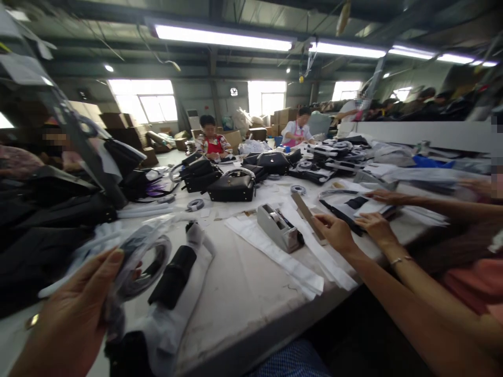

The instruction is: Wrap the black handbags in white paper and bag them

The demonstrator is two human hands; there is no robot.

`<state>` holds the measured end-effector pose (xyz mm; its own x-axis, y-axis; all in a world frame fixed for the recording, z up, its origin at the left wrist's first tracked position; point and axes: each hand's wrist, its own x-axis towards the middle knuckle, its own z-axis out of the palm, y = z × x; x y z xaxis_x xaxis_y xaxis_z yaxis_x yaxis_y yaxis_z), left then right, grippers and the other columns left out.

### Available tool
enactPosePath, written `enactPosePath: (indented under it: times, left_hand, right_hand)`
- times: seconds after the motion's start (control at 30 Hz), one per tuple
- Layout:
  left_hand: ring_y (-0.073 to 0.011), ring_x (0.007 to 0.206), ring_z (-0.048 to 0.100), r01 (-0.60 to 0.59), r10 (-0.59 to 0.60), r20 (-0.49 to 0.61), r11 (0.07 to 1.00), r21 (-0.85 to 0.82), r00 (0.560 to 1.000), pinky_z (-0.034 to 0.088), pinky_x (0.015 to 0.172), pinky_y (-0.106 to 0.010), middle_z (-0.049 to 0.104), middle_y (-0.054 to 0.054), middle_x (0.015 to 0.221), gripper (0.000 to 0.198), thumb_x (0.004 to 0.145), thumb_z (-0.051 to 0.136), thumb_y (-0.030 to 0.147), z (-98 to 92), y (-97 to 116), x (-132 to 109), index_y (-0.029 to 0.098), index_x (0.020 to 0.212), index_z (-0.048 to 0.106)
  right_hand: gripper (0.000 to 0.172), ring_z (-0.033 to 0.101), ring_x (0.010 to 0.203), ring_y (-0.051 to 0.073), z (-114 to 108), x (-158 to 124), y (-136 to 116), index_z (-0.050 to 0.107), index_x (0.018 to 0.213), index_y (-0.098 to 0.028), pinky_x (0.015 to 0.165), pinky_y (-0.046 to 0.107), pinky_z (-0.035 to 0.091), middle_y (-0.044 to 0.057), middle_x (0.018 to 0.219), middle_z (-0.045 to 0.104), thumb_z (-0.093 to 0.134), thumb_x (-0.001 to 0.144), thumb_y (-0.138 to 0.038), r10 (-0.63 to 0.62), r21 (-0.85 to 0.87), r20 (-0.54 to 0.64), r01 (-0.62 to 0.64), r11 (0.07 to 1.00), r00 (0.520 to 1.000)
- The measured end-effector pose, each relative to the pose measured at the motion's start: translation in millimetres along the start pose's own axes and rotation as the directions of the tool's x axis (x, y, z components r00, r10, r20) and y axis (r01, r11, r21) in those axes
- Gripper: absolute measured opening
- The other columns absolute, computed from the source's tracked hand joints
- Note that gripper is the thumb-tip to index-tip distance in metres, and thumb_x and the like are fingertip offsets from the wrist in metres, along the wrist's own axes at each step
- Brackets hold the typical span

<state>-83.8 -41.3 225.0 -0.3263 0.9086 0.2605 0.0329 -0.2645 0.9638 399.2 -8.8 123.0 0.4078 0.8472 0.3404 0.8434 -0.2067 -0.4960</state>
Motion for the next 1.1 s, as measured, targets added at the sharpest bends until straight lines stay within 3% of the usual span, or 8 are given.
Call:
enactPosePath:
  times: [0.07,0.13,0.23,0.33,0.53,0.73,0.93,1.1]
  left_hand:
    - [-0.0115,0.059,0.066,0.155,-0.155,-0.008,0.988,-0.021,0.988,0.053,0.047,-0.018,0.075,0.004,0.074,0.038,0.069,0.08,0.046,5.2,6.2,1.6,0.022,0.097,0.072]
    - [-0.0111,0.064,0.066,0.175,-0.174,0.021,0.982,-0.071,0.985,0.055,0.055,-0.018,0.075,0.002,0.078,0.049,0.063,0.084,0.047,8.3,10.6,-0.7,0.02,0.101,0.071]
    - [-0.014,0.071,0.069,0.132,-0.126,0.081,0.989,-0.062,0.989,0.057,0.065,-0.022,0.074,-0.001,0.083,0.052,0.068,0.081,0.05,8.4,11.8,-6.3,0.017,0.107,0.069]
    - [-0.0162,0.081,0.069,0.067,-0.07,0.099,0.997,0.027,0.993,0.056,0.072,-0.024,0.074,-0.003,0.092,0.049,0.076,0.074,0.051,5.8,10.3,-11.5,0.017,0.111,0.068]
    - [-0.0171,0.089,0.067,-0.09,0.069,0.095,0.964,0.251,0.993,0.052,0.077,-0.024,0.074,-0.002,0.099,0.042,0.083,0.066,0.052,9.2,8.4,-19.7,0.021,0.112,0.069]
    - [-0.0222,0.094,0.067,-0.225,0.177,0.155,0.894,0.388,0.972,0.053,0.082,-0.031,0.073,-0.004,0.102,0.039,0.084,0.066,0.049,14.9,2.1,-23.4,0.022,0.112,0.07]
    - [-0.0224,0.112,0.059,-0.356,0.32,0.156,0.832,0.425,0.934,0.05,0.091,-0.031,0.064,-0.006,0.117,0.03,0.087,0.063,0.044,8.6,-3.2,-18.7,0.025,0.108,0.072]
    - [-0.0218,0.111,0.059,-0.421,0.387,0.167,0.808,0.412,0.907,0.05,0.091,-0.031,0.063,-0.007,0.113,0.024,0.087,0.064,0.04,14.4,-5.8,-23.4,0.025,0.105,0.073]
  right_hand:
    - [0.044,0.068,0.079,0.021,4.0,-18.9,-48.2,0.071,0.117,-0.018,0.064,0.027,0.051,0.008,0.099,0.075,0.055,0.09,-0.049,-0.105,0.391,0.096,0.059,0.919,0.99]
    - [0.044,0.064,0.065,0.02,6.9,-41.2,-99.3,0.074,0.109,-0.019,0.052,0.027,0.046,0.006,0.081,0.074,0.063,0.083,-0.054,-0.229,0.614,0.274,0.014,0.789,0.934]
    - [0.038,0.055,0.051,0.014,11.8,-70.0,-163.7,0.077,0.088,-0.018,0.043,0.024,0.037,0.004,0.064,0.068,0.07,0.078,-0.054,-0.42,0.718,0.411,-0.003,0.696,0.809]
    - [0.037,0.051,0.047,0.012,24.0,-84.9,-203.7,0.077,0.078,-0.019,0.04,0.023,0.033,0.003,0.058,0.064,0.071,0.076,-0.055,-0.498,0.747,0.437,0.006,0.665,0.748]
    - [0.04,0.045,0.042,0.01,45.5,-94.6,-241.1,0.076,0.082,-0.019,0.038,0.022,0.028,-0.001,0.055,0.058,0.067,0.079,-0.058,-0.576,0.812,0.475,-0.078,0.579,0.665]
    - [0.047,0.028,0.045,0.006,39.1,-101.5,-278.6,0.077,0.095,-0.016,0.042,0.023,0.017,-0.005,0.052,0.048,0.07,0.078,-0.059,-0.679,0.873,0.477,-0.392,0.291,0.558]
    - [0.037,0.058,0.077,0.014,28.4,-101.7,-287.1,0.076,0.099,-0.018,0.063,0.023,0.041,0.004,0.089,0.069,0.078,0.075,-0.046,-0.716,0.712,0.542,-0.694,0.112,0.441]
    - [0.039,0.058,0.071,0.013,26.4,-104.1,-290.9,0.075,0.094,-0.017,0.065,0.024,0.043,0.003,0.086,0.07,0.08,0.074,-0.05,-0.658,0.678,0.605,-0.724,0.13,0.449]
